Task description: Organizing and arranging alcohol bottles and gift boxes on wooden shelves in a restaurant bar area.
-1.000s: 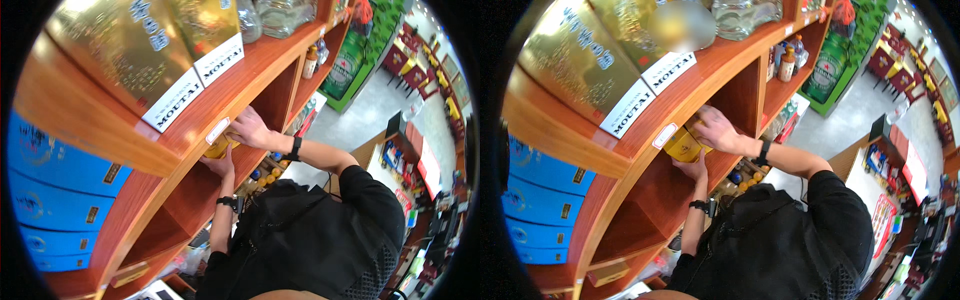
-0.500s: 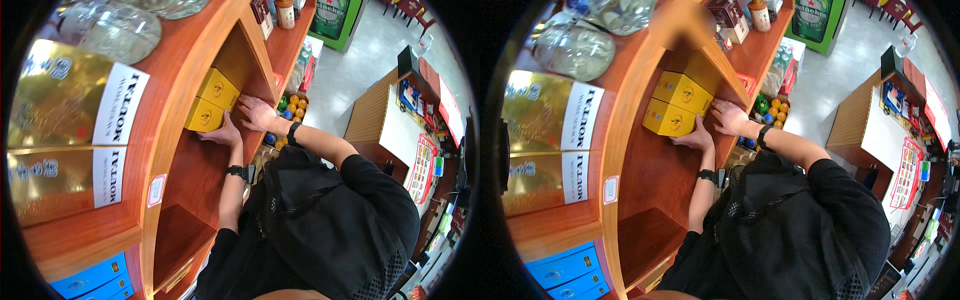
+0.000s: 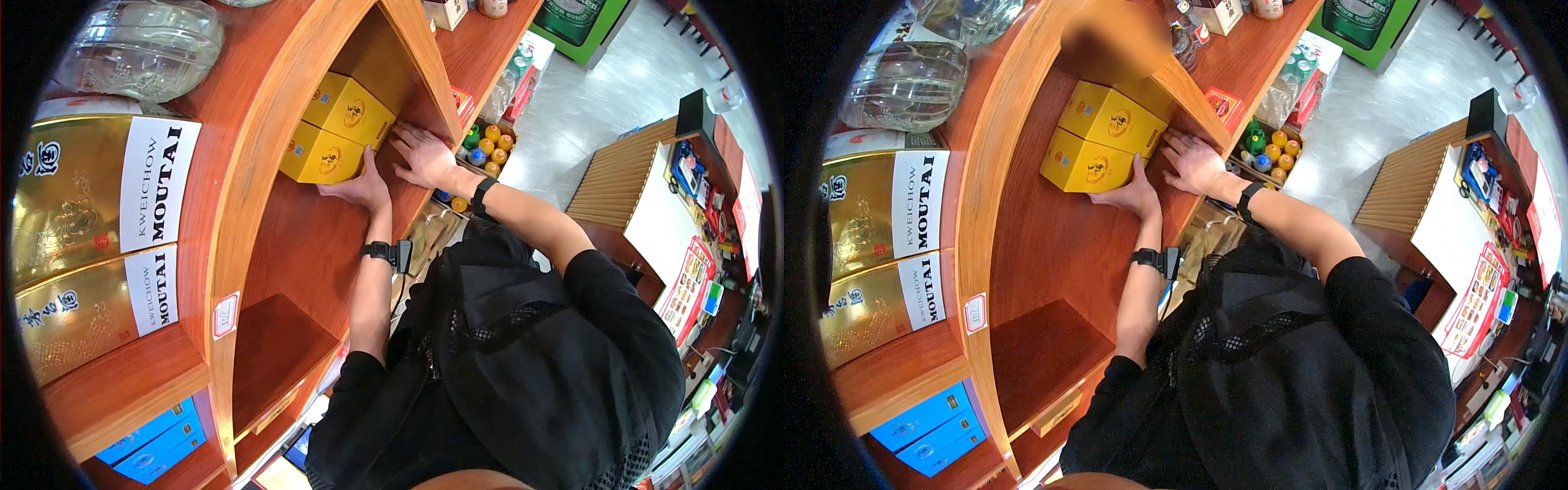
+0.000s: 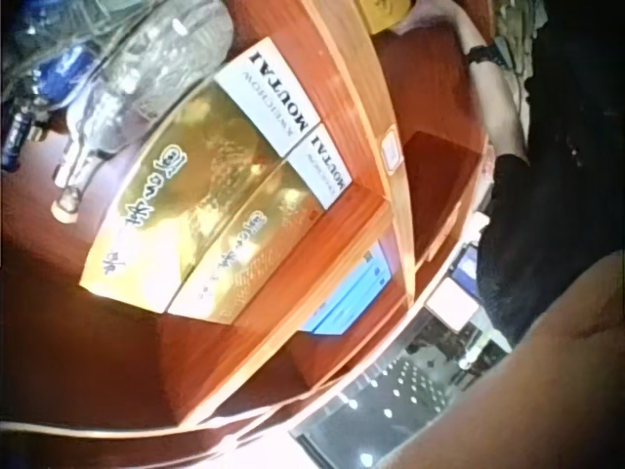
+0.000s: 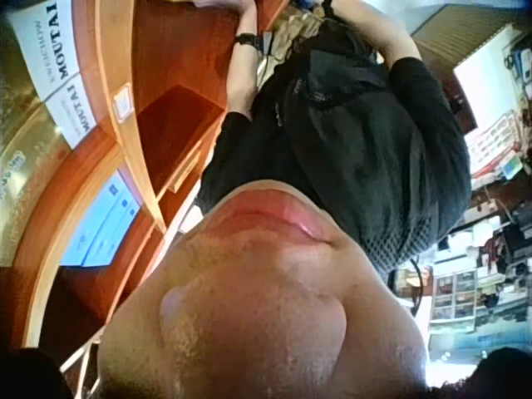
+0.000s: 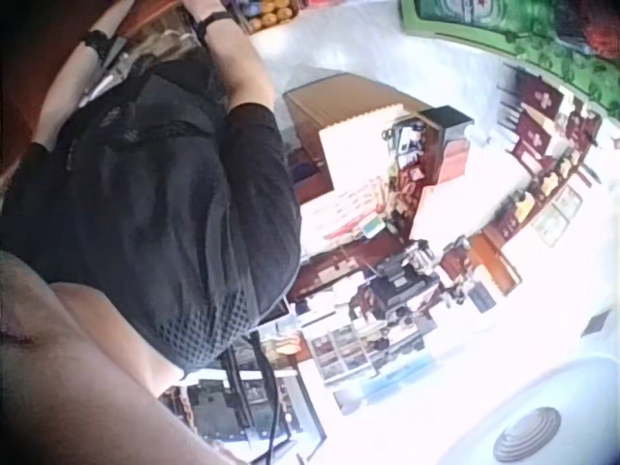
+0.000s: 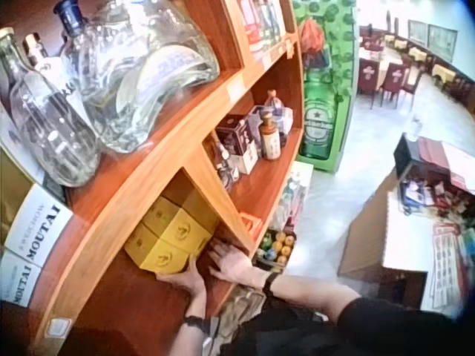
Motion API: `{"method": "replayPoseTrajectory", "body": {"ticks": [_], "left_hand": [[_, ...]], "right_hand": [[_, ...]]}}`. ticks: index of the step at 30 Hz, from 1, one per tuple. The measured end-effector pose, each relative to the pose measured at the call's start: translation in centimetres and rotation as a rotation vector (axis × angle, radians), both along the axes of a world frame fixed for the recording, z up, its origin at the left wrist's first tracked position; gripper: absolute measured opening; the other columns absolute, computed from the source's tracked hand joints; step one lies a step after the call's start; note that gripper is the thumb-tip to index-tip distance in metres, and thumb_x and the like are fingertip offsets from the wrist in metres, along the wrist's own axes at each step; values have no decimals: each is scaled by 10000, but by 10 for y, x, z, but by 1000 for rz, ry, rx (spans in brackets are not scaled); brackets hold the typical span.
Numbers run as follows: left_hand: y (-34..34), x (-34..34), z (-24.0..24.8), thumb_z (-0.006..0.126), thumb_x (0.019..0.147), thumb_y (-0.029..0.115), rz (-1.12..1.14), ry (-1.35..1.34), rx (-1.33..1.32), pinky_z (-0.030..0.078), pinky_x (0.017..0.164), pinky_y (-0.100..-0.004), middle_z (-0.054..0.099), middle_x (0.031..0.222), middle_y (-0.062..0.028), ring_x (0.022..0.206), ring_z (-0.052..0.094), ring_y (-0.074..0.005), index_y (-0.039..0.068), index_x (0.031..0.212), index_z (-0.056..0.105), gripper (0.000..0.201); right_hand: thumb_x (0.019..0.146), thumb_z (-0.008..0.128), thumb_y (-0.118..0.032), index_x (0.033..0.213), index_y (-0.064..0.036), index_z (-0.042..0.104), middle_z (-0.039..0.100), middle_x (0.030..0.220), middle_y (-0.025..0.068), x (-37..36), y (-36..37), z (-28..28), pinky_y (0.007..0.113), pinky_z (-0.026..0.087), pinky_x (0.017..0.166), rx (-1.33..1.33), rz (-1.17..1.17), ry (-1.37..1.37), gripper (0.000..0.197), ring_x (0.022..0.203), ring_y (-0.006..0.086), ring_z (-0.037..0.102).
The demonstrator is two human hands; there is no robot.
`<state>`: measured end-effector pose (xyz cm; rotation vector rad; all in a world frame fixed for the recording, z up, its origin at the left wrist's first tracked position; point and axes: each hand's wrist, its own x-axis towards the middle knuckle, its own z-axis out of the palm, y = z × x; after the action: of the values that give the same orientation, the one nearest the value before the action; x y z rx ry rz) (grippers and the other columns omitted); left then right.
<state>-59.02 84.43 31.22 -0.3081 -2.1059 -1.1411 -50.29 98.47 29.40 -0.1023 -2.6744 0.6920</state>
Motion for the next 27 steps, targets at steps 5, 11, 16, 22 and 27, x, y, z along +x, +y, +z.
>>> {"method": "replayPoseTrajectory", "body": {"ticks": [5,11,16,22,27], "left_hand": [[4,4,3,1052,707,275,2,-9,17,444,1133,-600,421,1443,-301,1348,490,-480,-112,1584,205,1279],[5,44,17,998,784,225,77,-87,-70,446,1179,-553,463,1497,-313,1402,501,-473,-107,1591,288,1125],[-45,105,-20,834,908,112,75,-216,105,442,1208,-493,478,1547,-274,1392,546,-445,-33,1532,484,730],[-81,259,-15,717,1011,211,-64,-287,-623,463,1187,-498,561,1592,-199,1449,527,-445,86,1433,628,449],[-174,470,-93,752,981,291,186,-1003,-384,557,1023,-520,696,1363,-248,1211,676,-469,103,1483,574,565]], "right_hand": [[971,675,-459,1395,0,654,538,1577,222,2,5,-5,493,378,1259,3,11,53,625,1537,372,438],[955,706,-409,1428,27,606,485,1614,268,25,14,10,496,366,1277,19,57,-19,652,1560,410,401],[963,678,-452,1447,-20,596,445,1652,252,31,4,8,515,346,1284,-10,128,-57,654,1556,421,401],[1023,561,-454,1424,-63,621,533,1564,233,35,27,-15,589,381,1227,18,95,-93,563,1492,424,465],[1016,582,-437,1420,-57,628,545,1554,236,48,19,-20,592,384,1219,144,109,114,556,1535,429,422]]}}
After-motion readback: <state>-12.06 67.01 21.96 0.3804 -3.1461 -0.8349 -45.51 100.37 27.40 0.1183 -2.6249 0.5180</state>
